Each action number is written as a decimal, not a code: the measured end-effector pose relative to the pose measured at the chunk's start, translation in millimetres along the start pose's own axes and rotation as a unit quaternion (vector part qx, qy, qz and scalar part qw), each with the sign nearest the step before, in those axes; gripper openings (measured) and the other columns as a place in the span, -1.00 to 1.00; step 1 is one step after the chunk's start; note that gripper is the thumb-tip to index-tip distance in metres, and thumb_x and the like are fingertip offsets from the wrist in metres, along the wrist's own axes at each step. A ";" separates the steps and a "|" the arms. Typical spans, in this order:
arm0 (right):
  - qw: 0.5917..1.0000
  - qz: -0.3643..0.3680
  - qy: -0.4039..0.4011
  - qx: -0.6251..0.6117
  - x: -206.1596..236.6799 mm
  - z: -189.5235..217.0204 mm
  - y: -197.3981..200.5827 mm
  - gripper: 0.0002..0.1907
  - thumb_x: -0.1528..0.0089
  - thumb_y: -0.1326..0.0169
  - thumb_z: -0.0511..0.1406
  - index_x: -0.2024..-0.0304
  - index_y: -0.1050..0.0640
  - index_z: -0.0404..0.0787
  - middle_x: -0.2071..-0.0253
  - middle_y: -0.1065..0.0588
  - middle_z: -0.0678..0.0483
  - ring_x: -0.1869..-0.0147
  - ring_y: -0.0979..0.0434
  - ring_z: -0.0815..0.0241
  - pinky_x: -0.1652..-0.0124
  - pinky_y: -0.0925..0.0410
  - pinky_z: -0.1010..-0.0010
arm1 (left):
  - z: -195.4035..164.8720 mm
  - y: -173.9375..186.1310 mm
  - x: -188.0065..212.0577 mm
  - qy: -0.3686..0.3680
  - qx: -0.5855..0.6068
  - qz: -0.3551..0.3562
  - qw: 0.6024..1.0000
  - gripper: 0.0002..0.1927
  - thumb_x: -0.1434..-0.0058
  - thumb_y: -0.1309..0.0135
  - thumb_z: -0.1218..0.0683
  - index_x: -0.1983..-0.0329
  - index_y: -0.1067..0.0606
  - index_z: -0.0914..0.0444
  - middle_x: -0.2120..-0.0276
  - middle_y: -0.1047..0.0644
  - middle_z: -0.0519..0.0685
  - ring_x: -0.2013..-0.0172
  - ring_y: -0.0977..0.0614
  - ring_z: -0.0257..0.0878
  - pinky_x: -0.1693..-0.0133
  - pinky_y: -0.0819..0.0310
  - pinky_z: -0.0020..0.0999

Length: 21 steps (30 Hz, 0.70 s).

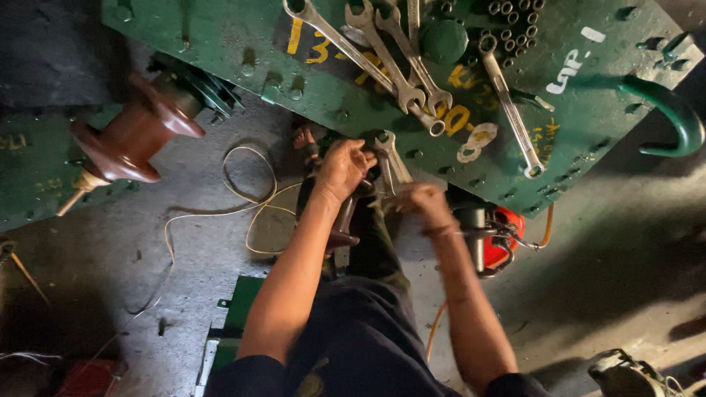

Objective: The person works on a green electrical transformer unit mounted on a stand, using wrenches to loosen and tighten bolts on its bushings and housing. They pick up wrenches from the unit's top surface, fit them onto fasteners, turn them with both hands, and set tools back down as they work around the unit.

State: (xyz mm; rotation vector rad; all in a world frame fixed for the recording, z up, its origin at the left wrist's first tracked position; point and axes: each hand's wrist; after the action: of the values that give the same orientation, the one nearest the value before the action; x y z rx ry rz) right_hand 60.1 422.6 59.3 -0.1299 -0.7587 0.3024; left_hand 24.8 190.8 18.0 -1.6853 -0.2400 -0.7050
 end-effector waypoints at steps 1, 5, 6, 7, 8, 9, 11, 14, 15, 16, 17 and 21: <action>0.990 -0.006 0.009 -0.139 -3.1 8.6 19.9 -0.71 -0.36 -0.18 -0.12 0.32 -0.49 -0.14 0.37 -0.50 0.14 0.31 -0.49 0.27 0.31 -0.36 0.39 | -0.3 -4.8 1.5 0.004 -0.007 -0.025 1.000 -0.87 -0.37 -0.12 0.12 0.27 -0.53 0.28 0.36 -0.59 0.08 0.34 -0.63 -0.04 0.05 -0.54 -0.03; 0.977 -0.171 -0.045 -0.119 -35.0 78.2 45.5 -0.53 -0.37 -0.02 0.15 -0.02 -0.49 -0.02 0.31 -0.42 0.31 0.38 -0.28 0.45 0.46 -0.04 0.54 | -2.8 -18.0 1.4 -0.002 0.027 0.013 1.000 -0.93 -0.33 -0.10 0.19 0.24 -0.56 0.29 0.26 -0.62 0.02 0.28 -0.63 -0.10 0.15 -0.47 -0.13; 0.984 -0.149 -0.007 -0.101 -48.4 97.9 35.5 -0.46 -0.36 -0.01 0.17 -0.10 -0.55 -0.05 0.34 -0.41 0.31 0.46 -0.15 0.48 0.50 0.01 0.55 | -3.3 -18.2 -0.1 -0.014 0.050 0.061 0.997 -0.90 -0.40 -0.12 0.19 0.24 -0.55 0.32 0.27 -0.61 0.06 0.28 -0.62 -0.09 0.15 -0.46 -0.14; 0.984 -0.164 -0.029 -0.062 -64.4 114.4 16.8 -0.44 -0.32 0.09 0.19 -0.14 -0.52 0.02 0.32 -0.50 0.28 0.48 -0.17 0.47 0.48 -0.02 0.56 | -3.5 -16.6 -1.7 0.004 0.046 0.026 0.999 -0.92 -0.32 -0.10 0.17 0.24 -0.55 0.29 0.25 -0.62 0.03 0.28 -0.64 -0.10 0.12 -0.49 -0.13; 0.982 -0.179 -0.051 -0.023 -80.7 127.4 -7.1 -0.40 -0.28 0.19 0.21 -0.17 -0.50 0.10 0.31 -0.60 0.24 0.50 -0.18 0.46 0.46 -0.06 0.58 | -3.4 -13.3 -3.4 0.020 0.042 -0.011 0.999 -0.90 -0.24 -0.08 0.15 0.23 -0.55 0.27 0.24 -0.63 0.01 0.27 -0.65 -0.10 0.09 -0.53 -0.12; 0.984 -0.174 -0.034 -0.033 -96.4 134.5 -37.8 -0.43 -0.32 0.22 0.16 -0.15 -0.47 0.02 0.28 -0.61 0.15 0.42 -0.34 0.37 0.38 -0.21 0.48 | -2.0 -8.7 -4.5 0.038 0.039 -0.051 0.997 -0.86 -0.16 -0.06 0.14 0.23 -0.54 0.24 0.22 -0.64 -0.01 0.26 -0.66 -0.11 0.07 -0.57 -0.10; 0.991 -0.104 0.078 -0.024 -116.9 129.2 -104.4 -0.48 -0.43 0.25 0.06 -0.09 -0.44 -0.19 0.19 -0.54 0.03 0.24 -0.54 0.17 0.18 -0.38 0.31 | 1.7 3.0 -6.1 0.040 0.067 -0.047 0.996 -0.94 -0.34 -0.10 0.17 0.18 -0.51 0.26 0.22 -0.60 0.02 0.23 -0.65 -0.07 0.04 -0.54 -0.15; 0.934 -0.036 0.232 0.270 -99.8 78.1 -176.9 -0.42 -0.51 0.34 -0.03 -0.31 -0.37 -0.33 0.15 -0.43 0.00 0.13 -0.41 0.14 0.10 -0.32 0.31 | 5.5 15.4 -4.9 0.023 0.127 0.034 0.991 -0.85 -0.43 -0.11 0.10 0.17 -0.50 0.31 0.26 -0.58 0.04 0.26 -0.64 -0.07 0.02 -0.54 -0.14; 0.939 -0.055 0.218 0.261 -81.2 55.5 -181.5 -0.55 -0.53 0.19 -0.07 -0.10 -0.43 -0.36 0.17 -0.42 -0.04 0.09 -0.42 0.10 0.02 -0.33 0.28 | 5.7 18.8 -3.7 0.018 0.138 0.055 0.989 -0.85 -0.40 -0.11 0.10 0.18 -0.51 0.30 0.26 -0.59 0.04 0.27 -0.65 -0.08 0.05 -0.55 -0.15; 0.943 -0.074 0.201 0.254 -59.0 33.4 -180.3 -0.59 -0.54 0.05 -0.12 0.11 -0.50 -0.39 0.20 -0.42 -0.08 0.05 -0.43 0.05 -0.05 -0.34 0.25 | 5.5 20.1 -3.8 0.044 0.088 0.011 0.995 -0.86 -0.37 -0.10 0.10 0.18 -0.52 0.29 0.26 -0.60 0.03 0.27 -0.65 -0.09 0.07 -0.55 -0.16; 0.959 -0.073 0.134 0.241 -35.5 14.7 -162.8 -0.62 -0.42 -0.03 -0.18 -0.06 -0.57 -0.40 0.21 -0.51 -0.02 0.08 -0.51 0.20 0.06 -0.35 0.32 | 4.5 21.8 -2.9 0.078 0.038 -0.029 0.996 -0.86 -0.34 -0.10 0.10 0.19 -0.53 0.29 0.26 -0.60 0.03 0.28 -0.65 -0.10 0.09 -0.55 -0.16; 0.988 -0.031 -0.044 0.146 26.5 -13.4 -40.9 -0.73 -0.31 -0.10 -0.19 0.25 -0.62 -0.28 0.46 -0.42 0.16 0.39 -0.34 0.37 0.38 -0.23 0.47 | -3.4 10.1 -1.3 0.043 0.019 -0.023 0.999 -0.92 -0.30 -0.10 0.15 0.20 -0.54 0.26 0.24 -0.62 0.00 0.27 -0.65 -0.15 0.15 -0.54 -0.18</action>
State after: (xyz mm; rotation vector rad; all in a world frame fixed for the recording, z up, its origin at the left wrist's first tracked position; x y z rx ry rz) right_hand 96.7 392.1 76.1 0.1846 -0.7969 0.3591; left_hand 27.9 185.4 9.3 -1.6135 -0.2314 -0.8003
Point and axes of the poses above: each hand's wrist, its own x-axis away from the middle knuckle, its own y-axis out of the back of the hand, z = x × y
